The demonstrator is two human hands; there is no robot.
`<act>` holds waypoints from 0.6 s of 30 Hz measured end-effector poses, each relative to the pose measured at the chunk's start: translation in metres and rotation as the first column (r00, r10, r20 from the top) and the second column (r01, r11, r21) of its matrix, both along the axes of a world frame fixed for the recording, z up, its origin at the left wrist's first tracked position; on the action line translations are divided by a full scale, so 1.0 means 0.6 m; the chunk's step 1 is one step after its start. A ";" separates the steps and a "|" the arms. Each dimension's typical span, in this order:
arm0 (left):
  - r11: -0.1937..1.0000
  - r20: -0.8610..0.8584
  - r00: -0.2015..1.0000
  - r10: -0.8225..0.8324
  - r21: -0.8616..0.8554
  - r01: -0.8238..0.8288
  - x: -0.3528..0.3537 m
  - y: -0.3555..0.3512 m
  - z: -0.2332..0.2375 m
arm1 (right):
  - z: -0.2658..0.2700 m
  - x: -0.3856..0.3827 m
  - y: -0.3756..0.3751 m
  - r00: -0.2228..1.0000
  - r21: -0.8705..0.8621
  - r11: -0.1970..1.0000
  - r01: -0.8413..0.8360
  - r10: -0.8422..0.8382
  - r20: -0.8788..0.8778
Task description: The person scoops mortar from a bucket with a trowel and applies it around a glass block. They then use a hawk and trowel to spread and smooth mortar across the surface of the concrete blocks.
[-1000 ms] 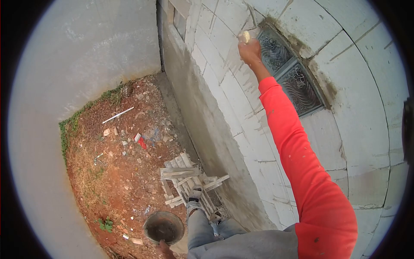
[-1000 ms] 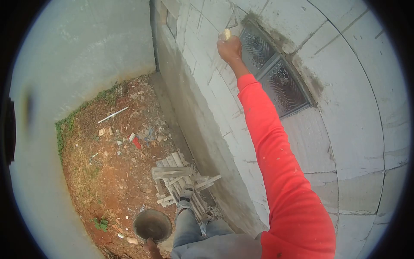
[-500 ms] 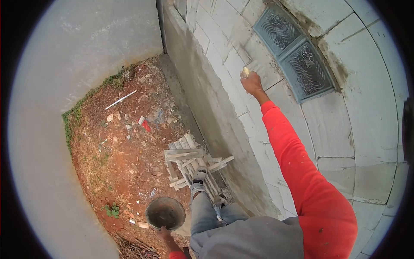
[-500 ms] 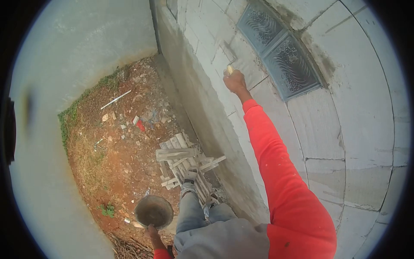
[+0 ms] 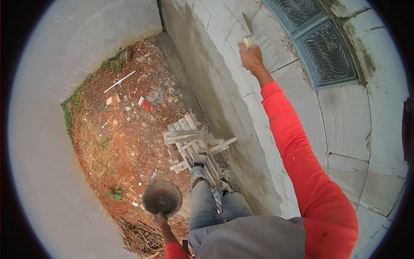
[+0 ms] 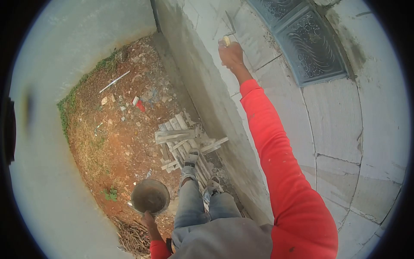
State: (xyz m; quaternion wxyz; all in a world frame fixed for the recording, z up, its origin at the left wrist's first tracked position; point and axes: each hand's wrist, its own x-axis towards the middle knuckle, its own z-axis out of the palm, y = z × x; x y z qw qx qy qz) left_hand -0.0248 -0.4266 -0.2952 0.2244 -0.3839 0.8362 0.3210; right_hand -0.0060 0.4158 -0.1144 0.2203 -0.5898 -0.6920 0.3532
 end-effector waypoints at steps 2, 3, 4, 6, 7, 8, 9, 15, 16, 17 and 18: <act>0.998 -0.011 1.000 0.026 0.051 -0.026 -0.005 0.005 -0.032 | -0.012 -0.024 0.015 0.986 0.203 0.978 -0.053 0.083 -0.143; 0.993 -0.030 0.998 0.060 0.101 -0.057 0.002 -0.011 -0.054 | -0.043 -0.033 0.038 0.988 0.015 0.998 -0.059 0.060 -0.143; 0.988 -0.036 0.997 0.075 0.135 -0.070 0.007 -0.039 -0.055 | -0.096 -0.019 0.062 0.992 -0.189 0.981 -0.041 0.018 -0.123; 0.994 -0.014 0.997 0.072 0.079 -0.070 0.018 -0.045 -0.045 | -0.175 -0.020 0.059 0.996 -0.168 0.986 0.015 0.001 0.092; 0.995 -0.006 0.997 0.077 0.060 -0.076 0.021 -0.037 -0.047 | -0.199 -0.035 0.066 0.995 -0.073 0.997 -0.020 0.027 0.092; 0.991 0.000 0.997 0.077 0.107 -0.077 0.024 -0.049 -0.052 | -0.226 -0.046 0.078 0.994 0.022 0.998 -0.054 0.051 0.096; 0.993 -0.006 0.997 0.071 0.095 -0.070 0.032 -0.053 -0.051 | -0.256 -0.048 0.082 0.992 0.108 0.991 -0.081 0.070 0.105; 0.998 -0.022 1.000 -0.001 0.061 0.003 0.043 -0.060 -0.041 | -0.371 -0.094 0.104 0.993 -0.130 0.992 -0.005 0.021 0.120; 0.998 0.076 0.995 -0.065 0.002 0.065 0.038 -0.048 -0.020 | -0.402 -0.097 0.108 0.983 0.026 1.000 0.001 -0.006 0.186; 0.994 0.074 0.994 -0.078 -0.071 0.083 0.034 -0.025 -0.017 | -0.430 -0.098 0.115 0.969 0.187 0.982 0.001 -0.047 0.242; 0.984 0.072 0.993 -0.091 -0.147 0.101 0.036 0.005 -0.009 | -0.452 -0.100 0.114 0.953 0.338 0.941 -0.010 -0.094 0.288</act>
